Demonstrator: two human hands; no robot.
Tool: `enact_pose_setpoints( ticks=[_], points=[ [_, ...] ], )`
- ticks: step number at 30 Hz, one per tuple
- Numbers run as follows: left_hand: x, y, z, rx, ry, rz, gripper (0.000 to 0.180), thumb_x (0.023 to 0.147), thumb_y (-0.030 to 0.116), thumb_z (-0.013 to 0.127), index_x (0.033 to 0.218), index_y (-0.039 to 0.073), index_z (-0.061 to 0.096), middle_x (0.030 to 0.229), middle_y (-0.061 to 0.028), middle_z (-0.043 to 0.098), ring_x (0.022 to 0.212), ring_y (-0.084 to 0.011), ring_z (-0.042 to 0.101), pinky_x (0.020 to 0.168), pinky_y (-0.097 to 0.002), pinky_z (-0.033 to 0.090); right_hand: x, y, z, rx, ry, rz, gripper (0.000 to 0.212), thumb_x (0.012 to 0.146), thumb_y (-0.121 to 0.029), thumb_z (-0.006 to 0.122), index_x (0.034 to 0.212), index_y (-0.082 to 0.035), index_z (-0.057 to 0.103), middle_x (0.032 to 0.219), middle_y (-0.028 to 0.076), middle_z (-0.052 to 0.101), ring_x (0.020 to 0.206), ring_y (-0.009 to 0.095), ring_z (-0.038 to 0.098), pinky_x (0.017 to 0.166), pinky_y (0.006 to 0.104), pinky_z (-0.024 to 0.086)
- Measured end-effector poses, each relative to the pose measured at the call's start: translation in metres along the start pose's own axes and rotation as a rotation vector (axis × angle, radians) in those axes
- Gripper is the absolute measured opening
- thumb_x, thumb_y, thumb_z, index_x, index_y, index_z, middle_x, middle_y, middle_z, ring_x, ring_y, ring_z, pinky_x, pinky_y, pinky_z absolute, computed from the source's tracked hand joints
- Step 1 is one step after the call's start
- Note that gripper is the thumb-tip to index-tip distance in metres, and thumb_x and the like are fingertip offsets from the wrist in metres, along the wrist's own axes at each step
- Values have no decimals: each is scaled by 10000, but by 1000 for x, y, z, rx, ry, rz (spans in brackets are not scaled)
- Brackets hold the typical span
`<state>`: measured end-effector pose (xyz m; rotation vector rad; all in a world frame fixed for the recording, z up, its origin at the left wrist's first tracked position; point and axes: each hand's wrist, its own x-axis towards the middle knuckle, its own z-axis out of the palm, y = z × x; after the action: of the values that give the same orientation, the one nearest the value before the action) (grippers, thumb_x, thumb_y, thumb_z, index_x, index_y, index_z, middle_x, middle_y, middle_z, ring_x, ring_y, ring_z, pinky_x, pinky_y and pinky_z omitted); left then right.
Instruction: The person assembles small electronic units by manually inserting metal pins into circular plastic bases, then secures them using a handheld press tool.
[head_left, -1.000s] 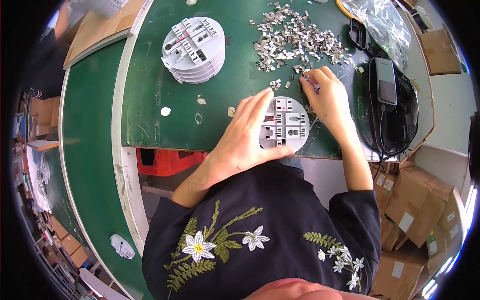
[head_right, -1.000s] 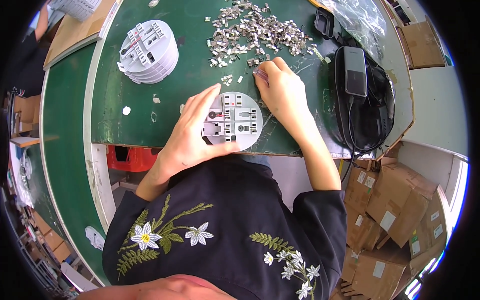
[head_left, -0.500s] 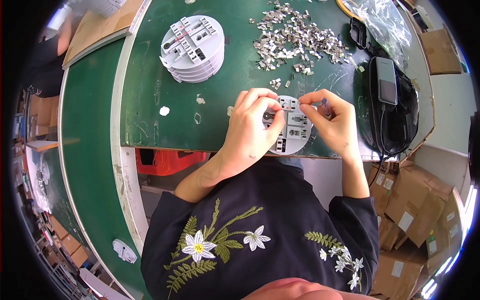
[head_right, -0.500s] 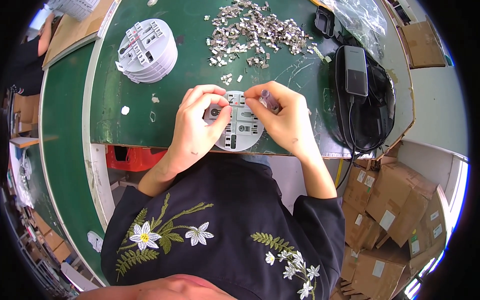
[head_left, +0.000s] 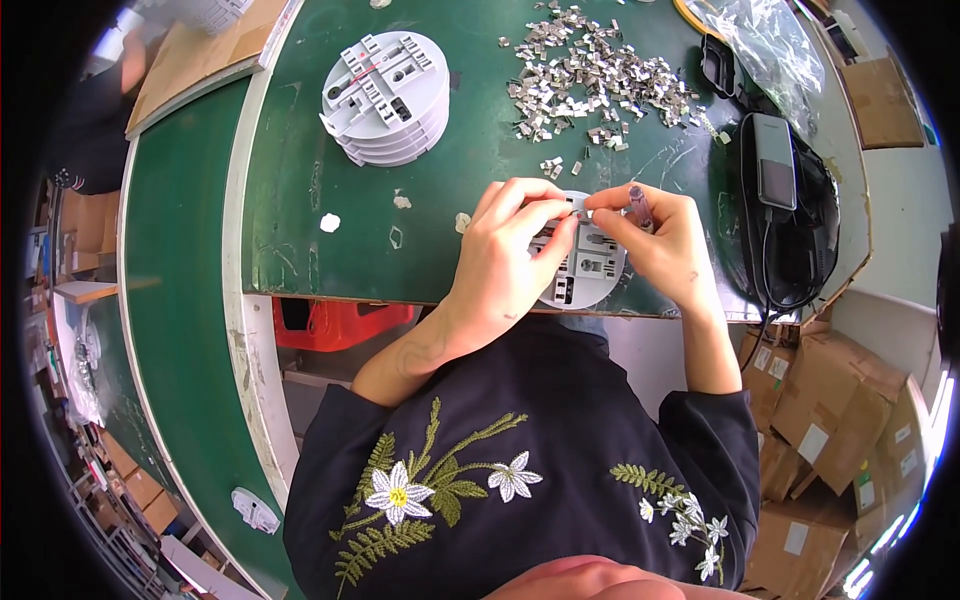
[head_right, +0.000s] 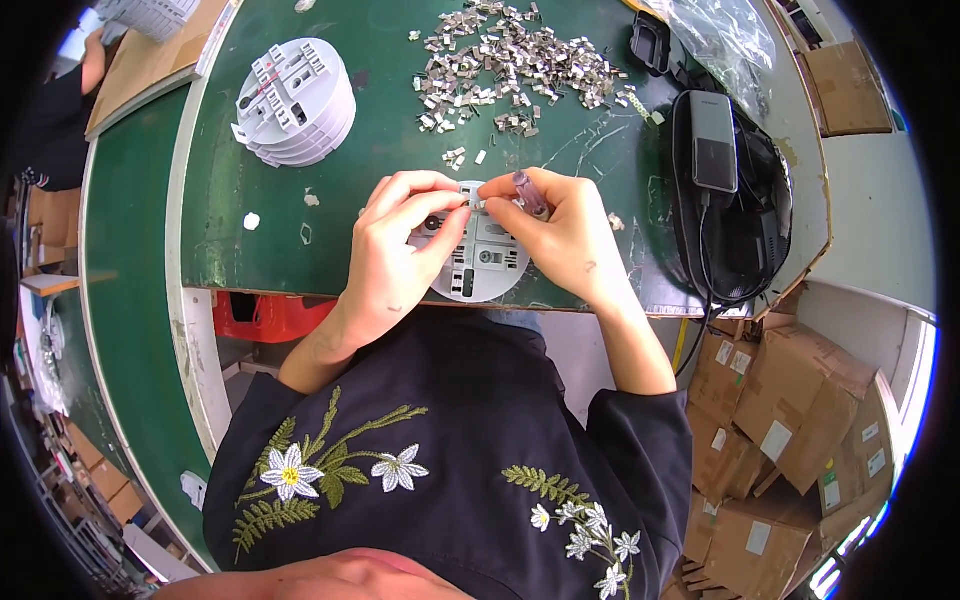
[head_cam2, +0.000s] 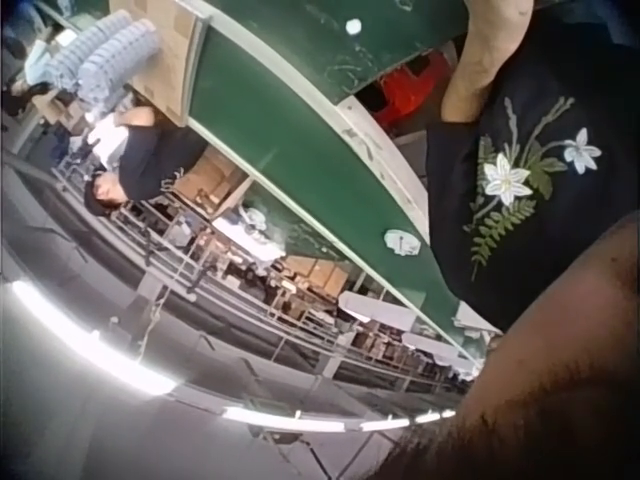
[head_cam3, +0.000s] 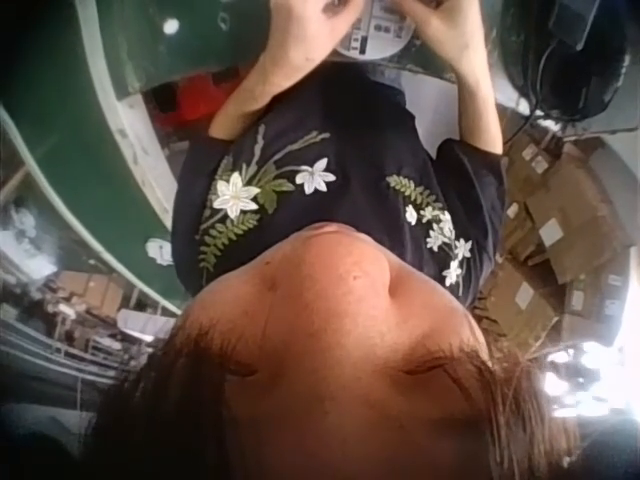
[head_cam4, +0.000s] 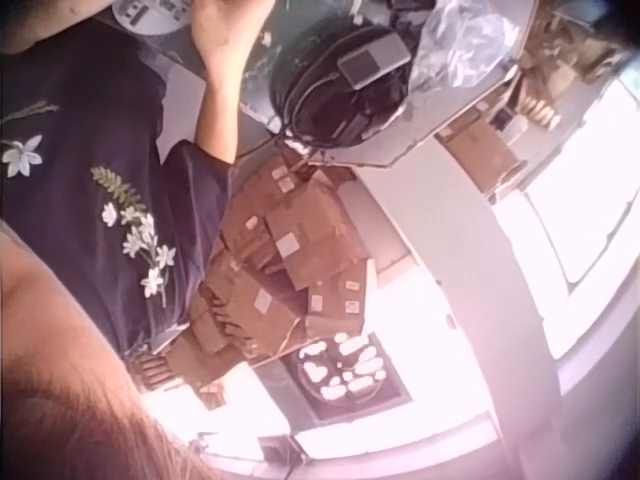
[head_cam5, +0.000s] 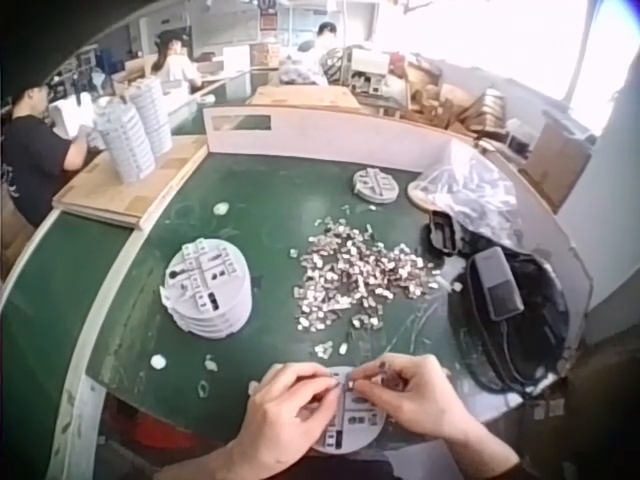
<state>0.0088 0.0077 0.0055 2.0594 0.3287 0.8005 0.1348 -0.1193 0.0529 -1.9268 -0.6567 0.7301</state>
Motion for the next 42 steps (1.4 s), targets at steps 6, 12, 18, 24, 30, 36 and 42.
enact_pose_setpoints(
  ticks=[6, 12, 18, 24, 30, 36, 42],
  points=[
    [-1, -2, 3, 40, 17, 78, 160, 768, -25, 712, 911, 37, 678, 1043, -35, 617, 878, -216, 566, 750, -305, 500, 1, -7, -2, -15, -25, 50, 153, 825, -59, 687, 941, 18, 751, 691, 31, 659, 594, 68, 508, 526, 196, 412],
    [-2, -2, 6, 95, 25, 106, 188, 755, -30, 718, 926, 36, 676, 1053, -42, 611, 886, -221, 567, 759, -308, 498, 0, -8, -4, -42, -31, 20, 151, 825, -61, 685, 931, 26, 750, 689, 29, 659, 597, 70, 510, 533, 200, 417],
    [-4, -1, 7, 122, 26, 126, 194, 756, -23, 717, 937, 32, 675, 1064, -50, 610, 894, -230, 567, 783, -318, 494, -1, -10, -4, -32, -36, 38, 151, 825, -61, 686, 928, 29, 750, 692, 27, 662, 603, 70, 513, 540, 204, 422],
    [-3, 0, 9, 124, 20, 137, 188, 758, -13, 715, 936, 32, 677, 1077, -53, 611, 895, -238, 566, 802, -328, 492, 1, -13, 0, -4, -33, 19, 151, 827, -70, 692, 927, 28, 749, 701, 29, 667, 611, 72, 517, 549, 200, 425],
    [-1, -2, 5, 87, 36, 159, 162, 756, -9, 715, 904, 33, 665, 1069, -65, 618, 902, -245, 569, 804, -329, 491, 5, -11, -4, -50, -80, 14, 120, 826, -68, 707, 909, 7, 746, 655, 7, 613, 586, 75, 461, 534, 203, 391],
    [5, 0, -2, 10, -15, 159, 171, 765, -22, 743, 915, 38, 689, 1072, -45, 638, 909, -202, 575, 751, -289, 495, 1, -7, -10, -13, -111, -81, 114, 809, -45, 710, 911, -11, 748, 667, 0, 600, 579, 72, 439, 529, 203, 374],
    [-1, -8, -5, -88, -72, 65, 126, 813, 8, 738, 925, 46, 693, 1089, -34, 648, 921, -180, 568, 744, -272, 481, 4, -5, -1, 0, -76, -121, 103, 821, -31, 692, 909, -13, 741, 635, -10, 577, 524, 49, 437, 474, 181, 336]
  ],
)
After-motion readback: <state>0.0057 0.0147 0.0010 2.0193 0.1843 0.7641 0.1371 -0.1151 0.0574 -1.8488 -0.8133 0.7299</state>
